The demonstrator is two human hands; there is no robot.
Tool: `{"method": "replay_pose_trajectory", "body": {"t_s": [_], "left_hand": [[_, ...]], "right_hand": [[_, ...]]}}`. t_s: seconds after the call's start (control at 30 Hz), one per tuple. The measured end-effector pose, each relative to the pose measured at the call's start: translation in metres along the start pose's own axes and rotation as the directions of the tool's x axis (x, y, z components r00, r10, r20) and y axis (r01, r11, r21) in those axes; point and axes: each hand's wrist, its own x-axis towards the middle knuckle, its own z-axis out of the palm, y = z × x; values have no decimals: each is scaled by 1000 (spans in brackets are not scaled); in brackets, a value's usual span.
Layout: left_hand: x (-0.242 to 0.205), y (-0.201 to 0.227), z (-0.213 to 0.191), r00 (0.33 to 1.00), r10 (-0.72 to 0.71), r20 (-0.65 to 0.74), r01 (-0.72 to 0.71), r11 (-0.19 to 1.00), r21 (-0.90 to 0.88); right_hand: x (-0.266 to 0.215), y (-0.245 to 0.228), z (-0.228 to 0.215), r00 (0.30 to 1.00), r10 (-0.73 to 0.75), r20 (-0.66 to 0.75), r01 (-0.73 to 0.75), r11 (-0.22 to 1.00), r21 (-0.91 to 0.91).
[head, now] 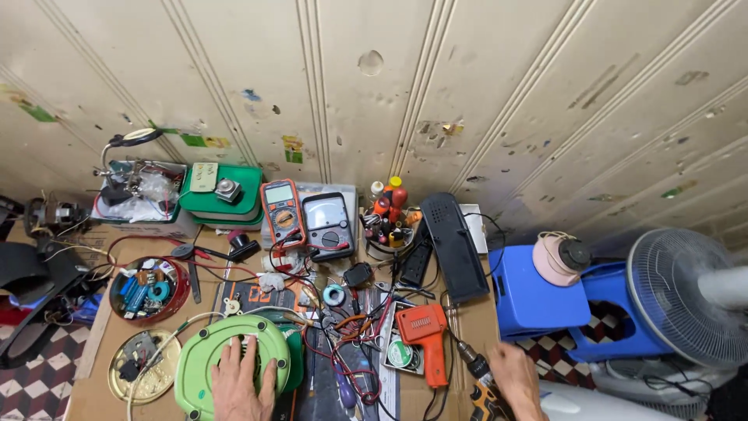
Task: The person removes a green fan from a plastic bag, places it on the workbench, and uses a power drill to remove screws from the back cover. They then use a screwdriver to loosen additional screws and detach the cover, revealing the internal fan blades and motor.
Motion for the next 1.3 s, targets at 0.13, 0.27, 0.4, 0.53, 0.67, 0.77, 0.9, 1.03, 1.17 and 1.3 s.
{"method": "replay_pose_trajectory", "body": {"t_s": [0.13, 0.27, 0.4, 0.53, 0.67, 0.77, 0.9, 1.03, 1.17, 1.3], "left_hand": [[-4, 1, 0, 999, -22, -34, 18, 994, -109], [-8, -11, 7, 999, -33, -15, 29, 981, -194], [-8, -20, 1, 998, -57, -30, 47, 963, -267], [-9, -12, -26, 990, -75, -122, 19, 914, -404], [9, 12, -73, 977, -118, -178, 41, 922, -385], [15, 13, -80, 977, -108, -184, 47, 950, -309], [19, 12, -85, 979, -99, -179, 44, 956, -292], [20, 24, -88, 989, -123, -87, 111, 986, -125], [21, 25, -91, 979, -145, -145, 129, 985, -118], [25, 29, -93, 980, -141, -140, 129, 988, -88]], "right_hand": [[-25, -148, -95, 819, -490, -298, 559, 797, 227], [-14, -269, -142, 422, -733, -534, 899, 415, 140], [30, -326, -144, 406, -802, -439, 906, 415, 80], [55, -330, -137, 530, -810, -250, 830, 556, -42], [59, -305, -129, 343, -863, -371, 888, 426, -171], [-11, -292, -136, 350, -763, -544, 894, 445, -49], [-69, -236, -89, 900, -196, -388, 361, 835, 415], [-85, -163, -15, 915, -199, -351, 325, 880, 346], [-97, -116, 48, 901, -202, -385, 341, 877, 338], [-95, -117, 59, 920, -170, -354, 288, 904, 315]]}}
